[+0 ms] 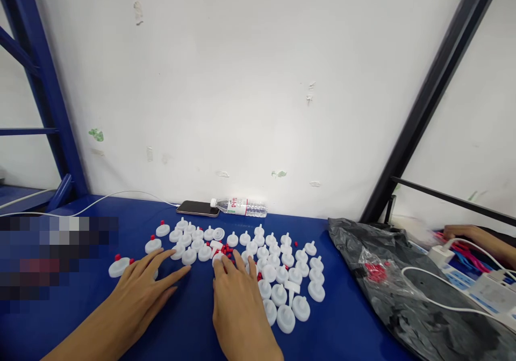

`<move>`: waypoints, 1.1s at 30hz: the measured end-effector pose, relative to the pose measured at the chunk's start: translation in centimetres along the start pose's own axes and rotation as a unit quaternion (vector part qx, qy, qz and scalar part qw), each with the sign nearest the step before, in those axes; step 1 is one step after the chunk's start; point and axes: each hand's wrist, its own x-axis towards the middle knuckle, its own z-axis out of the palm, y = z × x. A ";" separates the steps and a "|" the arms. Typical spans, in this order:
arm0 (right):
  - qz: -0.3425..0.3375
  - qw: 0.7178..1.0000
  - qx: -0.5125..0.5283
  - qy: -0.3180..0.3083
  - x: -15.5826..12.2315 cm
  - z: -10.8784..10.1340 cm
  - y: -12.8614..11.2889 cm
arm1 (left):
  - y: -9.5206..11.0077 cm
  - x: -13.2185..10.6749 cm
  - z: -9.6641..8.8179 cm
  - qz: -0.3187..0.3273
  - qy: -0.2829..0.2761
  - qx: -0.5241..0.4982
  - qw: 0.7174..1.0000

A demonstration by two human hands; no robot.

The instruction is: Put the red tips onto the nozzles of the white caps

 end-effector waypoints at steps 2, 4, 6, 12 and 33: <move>-0.013 1.000 0.006 -0.017 -0.1 -0.5 -0.3 | 0.1 -0.1 0.3 0.014 0.000 0.002 1.000; -0.029 0.999 0.025 -0.014 -0.1 -0.9 -0.6 | 0.0 -0.1 0.4 0.027 0.003 -0.016 0.999; -0.042 0.998 0.045 -0.001 -0.2 -1.1 -0.9 | -0.1 0.0 0.2 0.036 0.009 -0.042 0.998; -0.047 0.997 0.059 0.006 -0.3 -0.7 -0.8 | -0.6 0.1 0.2 0.049 0.027 -0.092 0.994; -0.144 0.975 0.163 0.045 -0.2 -1.3 -1.4 | 1.1 2.3 -6.4 -0.118 0.042 -0.398 0.909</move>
